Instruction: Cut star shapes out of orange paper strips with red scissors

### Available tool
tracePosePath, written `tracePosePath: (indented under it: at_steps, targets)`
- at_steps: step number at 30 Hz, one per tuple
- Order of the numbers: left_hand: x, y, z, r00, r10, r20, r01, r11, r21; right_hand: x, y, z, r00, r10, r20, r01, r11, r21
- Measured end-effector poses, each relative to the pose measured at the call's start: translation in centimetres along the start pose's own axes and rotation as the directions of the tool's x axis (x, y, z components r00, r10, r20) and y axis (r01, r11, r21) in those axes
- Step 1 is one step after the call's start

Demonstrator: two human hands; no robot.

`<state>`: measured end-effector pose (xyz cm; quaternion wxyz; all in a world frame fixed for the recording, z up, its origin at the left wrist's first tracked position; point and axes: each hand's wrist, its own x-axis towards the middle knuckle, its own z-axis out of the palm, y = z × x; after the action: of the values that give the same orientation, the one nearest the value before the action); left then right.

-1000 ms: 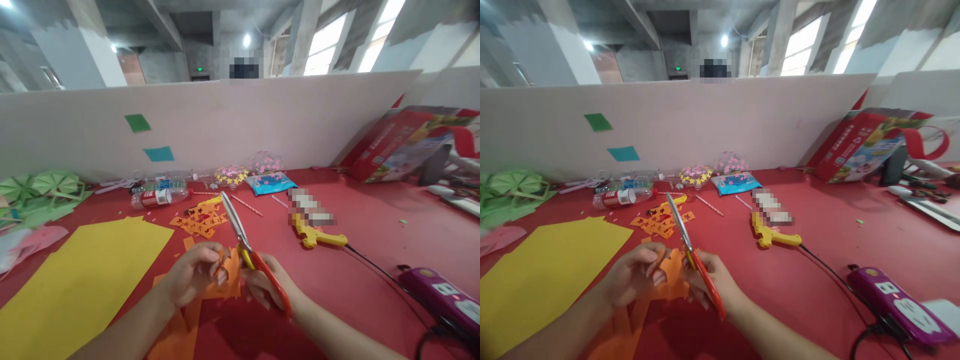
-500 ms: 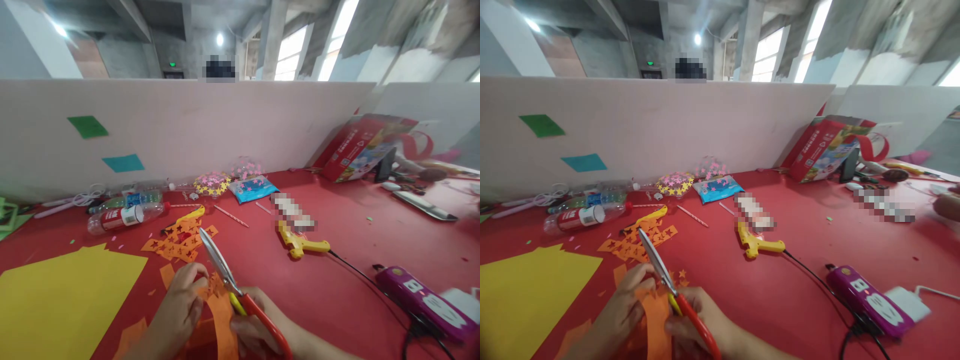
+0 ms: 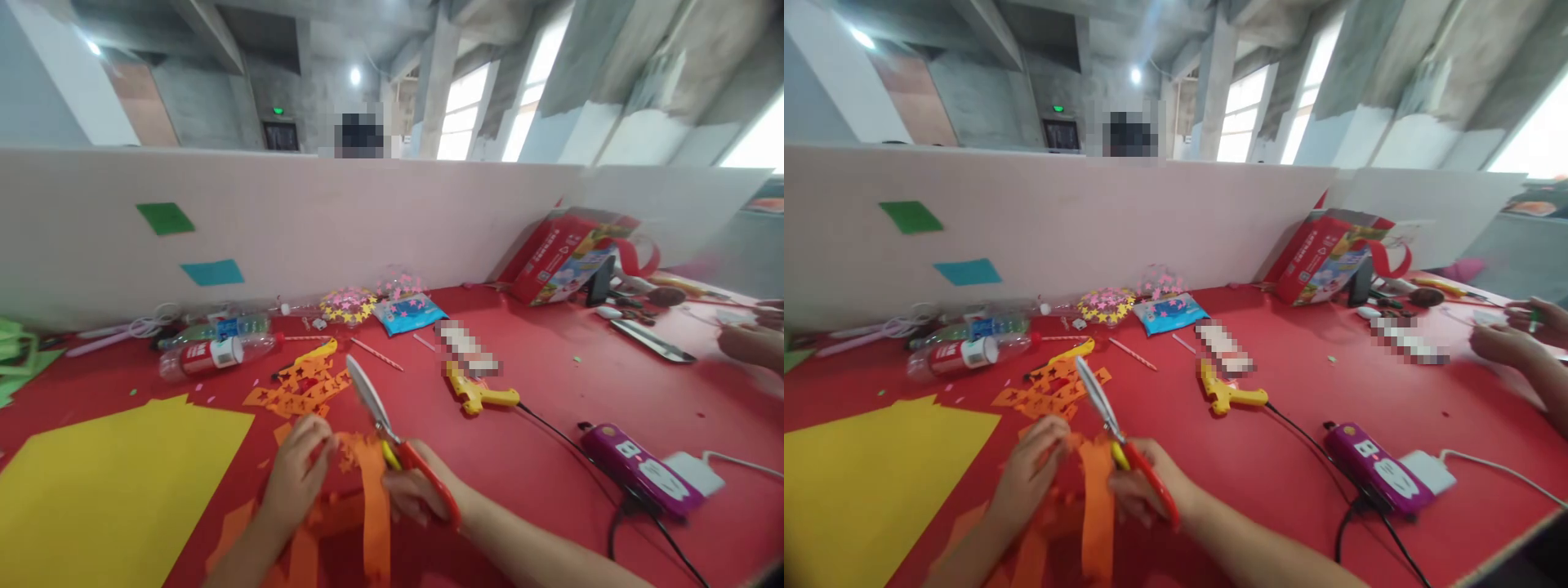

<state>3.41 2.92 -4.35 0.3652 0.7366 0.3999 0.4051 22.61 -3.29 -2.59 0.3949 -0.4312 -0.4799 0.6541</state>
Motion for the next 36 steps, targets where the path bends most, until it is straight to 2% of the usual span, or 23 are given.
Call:
tracePosePath:
  at_steps: [1,5,7,11,14,19,23,26,28,32,36]
  targets:
    - [0.1,0.7,-0.1,1.0,-0.031,0.0,0.031,0.998,-0.051,0.1,-0.3,0.0,0.999,-0.027,-0.024,0.027,1.0,-0.006]
    - [0.2,3.3,0.2,0.978,-0.163,0.128,0.191,0.948,-0.253,0.3,-1.7,0.3,0.989,-0.103,-0.102,0.099,0.994,-0.035]
    - [0.2,4.4,0.6,0.96,-0.147,0.24,0.223,0.918,-0.328,0.2,-2.2,0.8,0.983,-0.113,-0.146,0.106,0.993,-0.057]
    - [0.0,5.5,1.1,0.974,-0.188,0.127,0.224,0.878,-0.422,0.4,-2.5,2.6,0.96,-0.144,-0.242,0.133,0.989,-0.059]
    - [-0.5,5.3,1.2,0.971,-0.239,0.013,0.22,0.871,-0.438,1.0,-2.3,3.8,0.943,-0.182,-0.279,0.176,0.983,-0.047]
    - [-1.0,4.3,0.8,0.924,-0.366,-0.113,0.253,0.804,-0.538,2.0,-1.9,3.8,0.959,-0.19,-0.209,0.177,0.981,-0.082]
    - [-0.2,4.4,-0.4,0.894,-0.438,-0.09,0.301,0.738,-0.605,1.9,-2.0,2.6,0.97,-0.183,-0.162,0.156,0.974,-0.166]
    - [0.2,4.1,-1.0,0.895,-0.438,-0.088,0.285,0.712,-0.642,1.5,-2.0,1.7,0.973,-0.182,-0.143,0.143,0.958,-0.25]
    - [-0.1,3.5,-1.1,0.877,-0.468,-0.108,0.282,0.685,-0.672,1.3,-1.7,1.3,0.978,-0.171,-0.12,0.128,0.945,-0.302]
    - [-0.8,2.3,-1.3,0.864,-0.495,-0.089,0.293,0.64,-0.71,1.1,-0.8,1.1,0.985,-0.149,-0.083,0.106,0.916,-0.387]
    - [-0.8,2.5,-1.7,0.845,-0.523,-0.111,0.288,0.619,-0.731,1.0,-0.7,1.2,0.99,-0.138,-0.042,0.104,0.887,-0.451]
